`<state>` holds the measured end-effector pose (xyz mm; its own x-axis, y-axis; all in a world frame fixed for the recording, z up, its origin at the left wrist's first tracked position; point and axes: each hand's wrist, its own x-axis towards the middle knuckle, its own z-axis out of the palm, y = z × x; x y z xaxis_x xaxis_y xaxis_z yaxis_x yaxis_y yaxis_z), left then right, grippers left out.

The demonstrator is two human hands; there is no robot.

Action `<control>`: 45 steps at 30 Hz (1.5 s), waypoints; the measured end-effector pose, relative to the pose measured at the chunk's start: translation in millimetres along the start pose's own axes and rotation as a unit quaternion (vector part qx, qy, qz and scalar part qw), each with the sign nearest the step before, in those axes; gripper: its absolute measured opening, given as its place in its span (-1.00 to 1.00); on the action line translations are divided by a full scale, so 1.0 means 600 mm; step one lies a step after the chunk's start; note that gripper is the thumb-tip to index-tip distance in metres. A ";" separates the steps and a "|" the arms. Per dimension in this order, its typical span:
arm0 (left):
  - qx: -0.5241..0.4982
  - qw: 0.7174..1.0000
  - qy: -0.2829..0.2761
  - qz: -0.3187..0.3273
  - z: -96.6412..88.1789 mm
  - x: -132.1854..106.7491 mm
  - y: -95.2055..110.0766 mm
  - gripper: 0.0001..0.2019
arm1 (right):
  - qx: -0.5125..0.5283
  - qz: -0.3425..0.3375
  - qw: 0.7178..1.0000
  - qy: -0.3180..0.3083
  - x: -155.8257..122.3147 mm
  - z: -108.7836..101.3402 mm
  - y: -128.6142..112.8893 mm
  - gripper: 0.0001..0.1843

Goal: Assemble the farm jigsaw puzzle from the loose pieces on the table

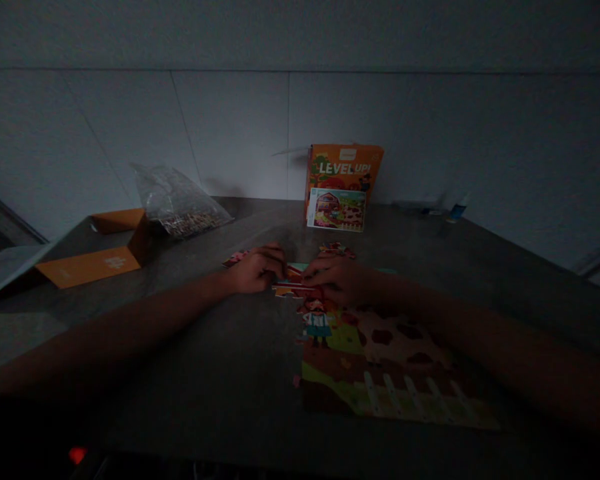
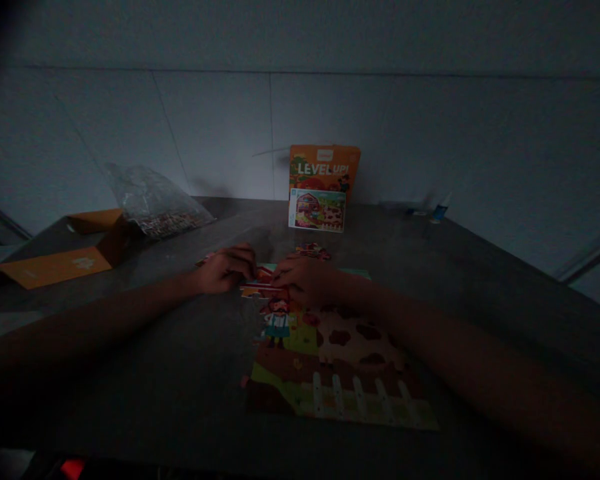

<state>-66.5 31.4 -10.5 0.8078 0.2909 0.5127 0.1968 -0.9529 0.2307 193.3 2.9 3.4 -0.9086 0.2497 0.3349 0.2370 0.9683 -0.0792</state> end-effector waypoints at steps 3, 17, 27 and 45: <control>0.000 1.000 -0.003 0.006 -0.001 0.001 0.002 -0.71 | 0.001 0.046 0.999 -0.022 0.007 -0.004 -0.014 -0.73; 0.004 1.000 0.005 0.001 0.004 0.000 -0.003 -0.72 | 0.004 0.088 0.996 -0.019 0.006 0.008 -0.045 -0.82; 0.008 1.000 0.010 -0.005 0.004 0.001 0.001 -0.71 | 0.026 0.078 0.997 0.003 0.003 0.015 -0.039 -0.82; 0.026 1.000 0.013 -0.009 0.006 0.004 0.003 -0.70 | 0.031 0.078 0.996 0.015 0.002 0.015 -0.040 -0.80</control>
<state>-62.4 29.7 -11.8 0.7887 0.3097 0.5312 0.2409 -0.9505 0.1964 183.7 -20.1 -2.6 -0.8515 0.3971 0.3425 0.3510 0.9168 -0.1903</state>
